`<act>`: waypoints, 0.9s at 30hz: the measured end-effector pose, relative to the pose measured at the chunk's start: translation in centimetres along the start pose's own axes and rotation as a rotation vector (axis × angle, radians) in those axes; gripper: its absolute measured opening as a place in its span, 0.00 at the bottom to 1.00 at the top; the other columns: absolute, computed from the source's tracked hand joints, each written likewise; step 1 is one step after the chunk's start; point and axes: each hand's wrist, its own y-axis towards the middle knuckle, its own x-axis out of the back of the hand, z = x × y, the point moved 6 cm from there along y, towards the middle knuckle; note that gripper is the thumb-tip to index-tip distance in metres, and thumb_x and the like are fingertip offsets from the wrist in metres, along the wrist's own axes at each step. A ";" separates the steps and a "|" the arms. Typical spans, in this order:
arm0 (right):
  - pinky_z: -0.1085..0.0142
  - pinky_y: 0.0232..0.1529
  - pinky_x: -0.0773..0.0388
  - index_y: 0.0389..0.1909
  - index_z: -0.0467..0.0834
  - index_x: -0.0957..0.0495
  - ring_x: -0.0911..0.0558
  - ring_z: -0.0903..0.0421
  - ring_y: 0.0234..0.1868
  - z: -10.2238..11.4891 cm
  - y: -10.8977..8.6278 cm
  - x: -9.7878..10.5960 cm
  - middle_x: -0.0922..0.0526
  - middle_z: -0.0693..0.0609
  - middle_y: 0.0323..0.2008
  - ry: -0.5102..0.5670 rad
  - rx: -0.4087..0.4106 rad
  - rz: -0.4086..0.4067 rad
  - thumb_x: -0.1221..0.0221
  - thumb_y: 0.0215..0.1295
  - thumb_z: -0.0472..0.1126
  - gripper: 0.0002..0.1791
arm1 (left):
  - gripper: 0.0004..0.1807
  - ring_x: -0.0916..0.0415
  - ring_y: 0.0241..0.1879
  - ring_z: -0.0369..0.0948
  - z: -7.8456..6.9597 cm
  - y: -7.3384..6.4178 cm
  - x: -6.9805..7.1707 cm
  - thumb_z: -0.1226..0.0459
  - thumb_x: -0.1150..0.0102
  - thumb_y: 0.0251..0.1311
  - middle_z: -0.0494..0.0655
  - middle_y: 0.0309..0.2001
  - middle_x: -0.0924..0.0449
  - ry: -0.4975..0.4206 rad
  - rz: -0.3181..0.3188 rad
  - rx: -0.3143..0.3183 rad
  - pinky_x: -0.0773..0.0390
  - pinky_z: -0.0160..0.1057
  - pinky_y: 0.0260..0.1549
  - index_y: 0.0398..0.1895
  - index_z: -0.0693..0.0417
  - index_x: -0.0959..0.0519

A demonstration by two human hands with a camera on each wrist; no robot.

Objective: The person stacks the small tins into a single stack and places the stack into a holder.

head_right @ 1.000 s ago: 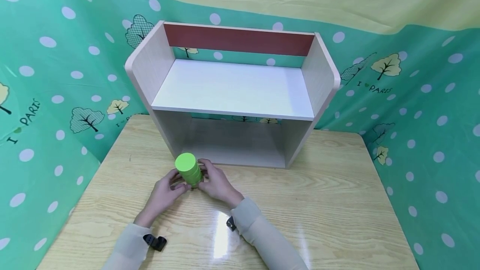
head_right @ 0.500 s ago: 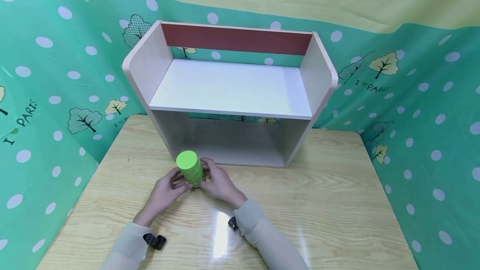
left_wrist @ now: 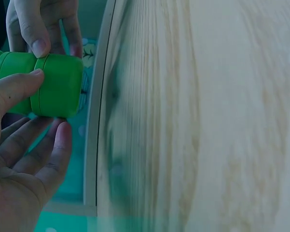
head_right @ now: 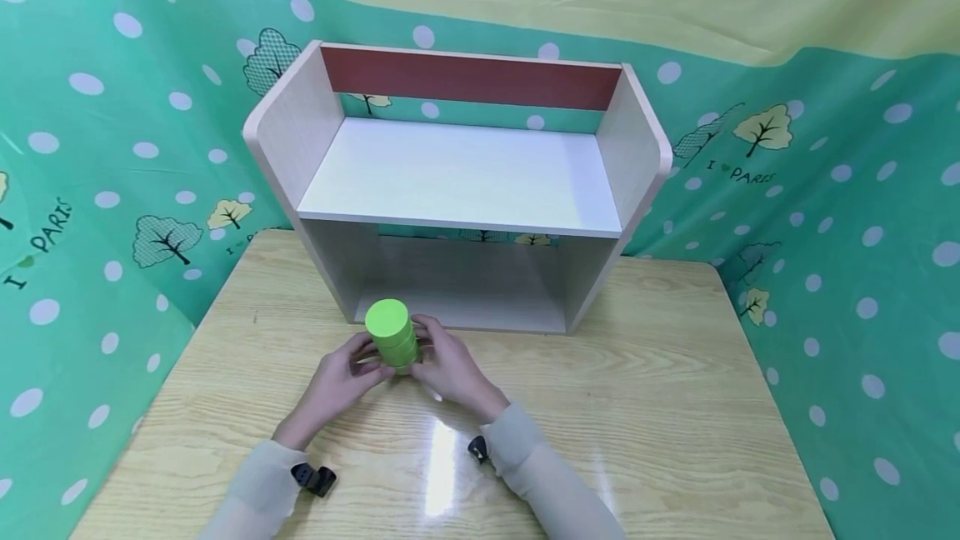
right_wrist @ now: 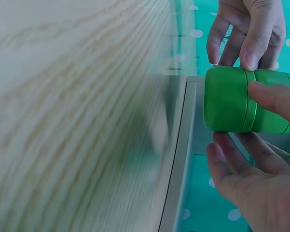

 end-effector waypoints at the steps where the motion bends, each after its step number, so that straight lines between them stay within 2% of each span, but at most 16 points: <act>1: 0.53 0.64 0.24 0.74 0.47 0.41 0.23 0.53 0.59 0.0 -0.1 0.1 0.22 0.50 0.61 -0.001 0.001 -0.001 0.30 0.61 0.35 0.43 | 0.35 0.22 0.56 0.52 -0.1 0.0 -0.1 0.69 0.27 0.56 0.60 0.60 0.23 0.000 0.004 -0.004 0.18 0.38 0.52 0.67 0.62 0.30; 9: 0.51 0.64 0.24 0.74 0.46 0.41 0.23 0.50 0.60 -0.1 -1.0 1.3 0.22 0.48 0.61 0.003 0.016 -0.029 0.29 0.59 0.33 0.44 | 0.35 0.22 0.56 0.51 -1.0 0.4 -1.1 0.68 0.27 0.56 0.58 0.60 0.23 0.015 0.038 -0.035 0.17 0.42 0.53 0.67 0.59 0.30; 16: 0.49 0.63 0.24 0.73 0.43 0.41 0.23 0.48 0.60 0.2 -1.9 2.5 0.23 0.44 0.61 0.004 0.043 -0.059 0.29 0.58 0.32 0.45 | 0.35 0.22 0.57 0.48 -1.7 1.0 -2.0 0.66 0.26 0.56 0.53 0.59 0.21 0.042 0.059 -0.066 0.17 0.41 0.53 0.67 0.55 0.29; 27: 0.47 0.64 0.26 0.73 0.42 0.40 0.24 0.47 0.61 0.8 -3.1 4.5 0.23 0.43 0.61 0.011 0.019 -0.097 0.30 0.57 0.29 0.44 | 0.35 0.22 0.56 0.46 -3.3 1.7 -3.2 0.64 0.27 0.57 0.50 0.60 0.21 0.063 0.114 -0.142 0.16 0.43 0.51 0.68 0.54 0.29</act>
